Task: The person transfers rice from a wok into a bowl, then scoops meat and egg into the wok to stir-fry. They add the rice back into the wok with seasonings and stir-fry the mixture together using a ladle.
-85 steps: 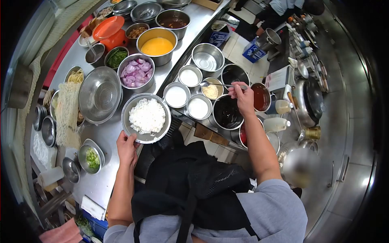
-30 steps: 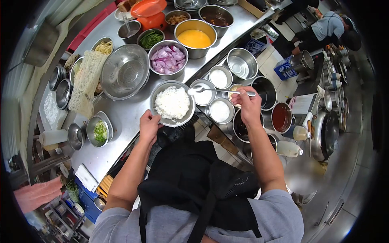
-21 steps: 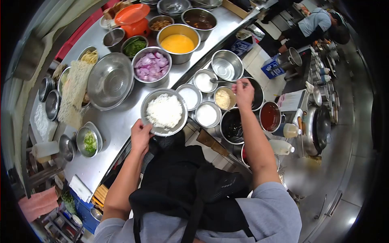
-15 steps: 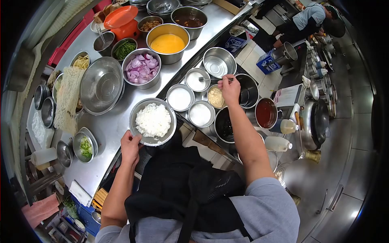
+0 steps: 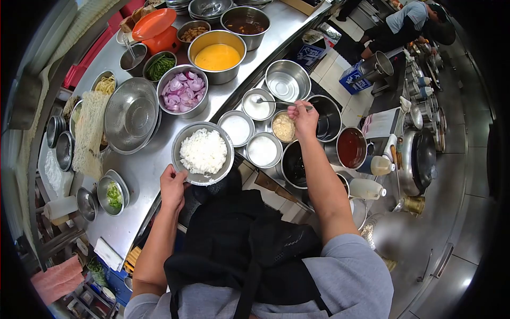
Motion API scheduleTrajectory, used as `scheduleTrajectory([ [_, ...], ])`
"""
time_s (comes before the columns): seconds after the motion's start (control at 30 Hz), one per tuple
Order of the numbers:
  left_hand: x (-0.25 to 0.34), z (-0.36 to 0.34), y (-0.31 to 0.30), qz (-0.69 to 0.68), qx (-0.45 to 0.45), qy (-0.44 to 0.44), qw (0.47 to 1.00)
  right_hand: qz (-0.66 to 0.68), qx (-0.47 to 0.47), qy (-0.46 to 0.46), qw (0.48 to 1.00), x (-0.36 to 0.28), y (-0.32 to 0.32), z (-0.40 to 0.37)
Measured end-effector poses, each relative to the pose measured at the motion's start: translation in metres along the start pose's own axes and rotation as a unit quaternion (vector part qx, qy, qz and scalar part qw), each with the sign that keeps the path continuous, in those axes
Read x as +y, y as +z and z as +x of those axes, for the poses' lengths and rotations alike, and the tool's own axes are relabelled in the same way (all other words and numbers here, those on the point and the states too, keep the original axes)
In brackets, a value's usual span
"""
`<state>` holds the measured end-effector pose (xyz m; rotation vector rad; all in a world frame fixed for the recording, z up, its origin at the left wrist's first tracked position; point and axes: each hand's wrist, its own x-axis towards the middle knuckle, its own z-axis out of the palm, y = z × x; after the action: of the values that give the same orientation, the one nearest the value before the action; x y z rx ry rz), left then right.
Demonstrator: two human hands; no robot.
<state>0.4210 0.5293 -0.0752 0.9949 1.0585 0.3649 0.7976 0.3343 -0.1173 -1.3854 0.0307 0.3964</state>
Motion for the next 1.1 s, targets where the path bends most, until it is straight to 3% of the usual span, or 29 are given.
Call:
scheduleTrajectory([
  [0.13, 0.007, 0.02, 0.021, -0.004, -0.01, 0.009, 1.0, 0.04, -0.011, 0.002, 0.999, -0.019, 0.002, -0.016],
  [0.33, 0.012, 0.055, 0.064, -0.004, -0.02, 0.023, 1.0, 0.062, -0.106, -0.05, 0.991, -0.078, 0.017, -0.065],
  [0.5, 0.019, 0.062, 0.088, 0.003, -0.045, 0.03, 0.999, -0.142, -0.01, -0.156, 0.977, -0.084, -0.027, -0.059],
  [0.63, 0.006, 0.057, 0.081, 0.018, -0.049, 0.033, 0.998, -0.273, 0.034, -0.146, 0.95, -0.074, -0.07, -0.063],
  [1.1, -0.003, 0.025, 0.061, 0.063, -0.07, 0.017, 0.995, -0.233, 0.052, -0.116, 0.964, -0.024, -0.08, -0.059],
])
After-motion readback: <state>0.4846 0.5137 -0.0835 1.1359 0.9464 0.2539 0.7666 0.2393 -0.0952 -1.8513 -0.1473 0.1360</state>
